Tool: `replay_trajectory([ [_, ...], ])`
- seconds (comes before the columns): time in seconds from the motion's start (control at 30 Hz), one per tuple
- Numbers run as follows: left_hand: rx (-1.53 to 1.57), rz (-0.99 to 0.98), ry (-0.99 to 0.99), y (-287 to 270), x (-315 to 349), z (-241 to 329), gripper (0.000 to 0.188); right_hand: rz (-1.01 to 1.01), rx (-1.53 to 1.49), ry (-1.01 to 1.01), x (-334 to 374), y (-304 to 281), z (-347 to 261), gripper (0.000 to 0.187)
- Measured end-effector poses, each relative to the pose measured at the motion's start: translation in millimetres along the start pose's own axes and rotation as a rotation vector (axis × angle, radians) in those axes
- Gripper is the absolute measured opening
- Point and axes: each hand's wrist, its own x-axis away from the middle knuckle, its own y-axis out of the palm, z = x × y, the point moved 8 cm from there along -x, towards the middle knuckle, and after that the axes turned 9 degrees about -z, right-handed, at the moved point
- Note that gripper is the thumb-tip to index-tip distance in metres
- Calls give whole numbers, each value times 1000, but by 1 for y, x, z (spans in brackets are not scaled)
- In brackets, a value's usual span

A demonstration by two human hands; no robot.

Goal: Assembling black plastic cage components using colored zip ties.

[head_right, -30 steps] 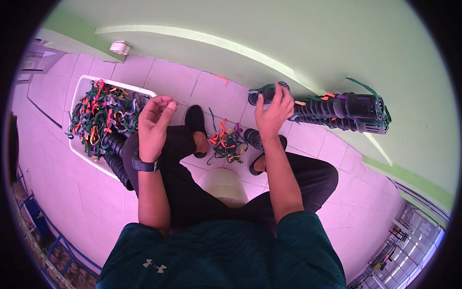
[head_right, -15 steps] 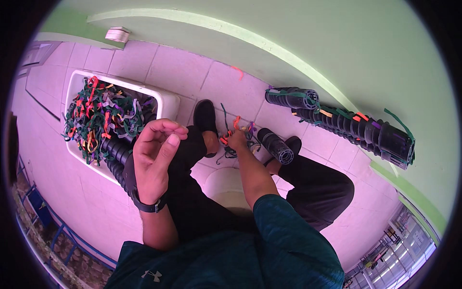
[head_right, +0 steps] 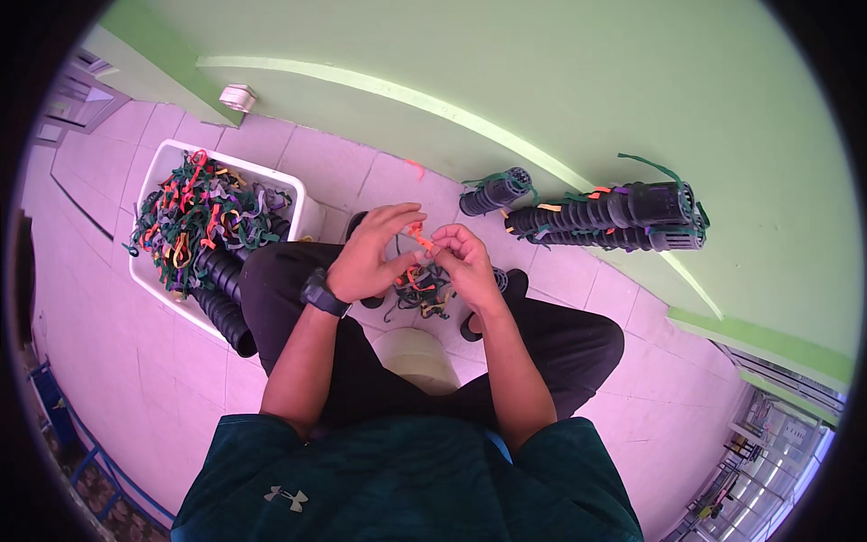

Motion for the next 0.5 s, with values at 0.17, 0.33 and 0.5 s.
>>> replay_trajectory([
  [0.17,612,-253,-133,47,5,39,33,-16,99,-200,64,11,-79,16],
  [0.33,732,-282,-189,49,21,67,23,83,245,-346,124,1,-125,13],
  [0.5,781,-287,-122,39,37,96,24,242,52,-574,182,-46,-167,10],
])
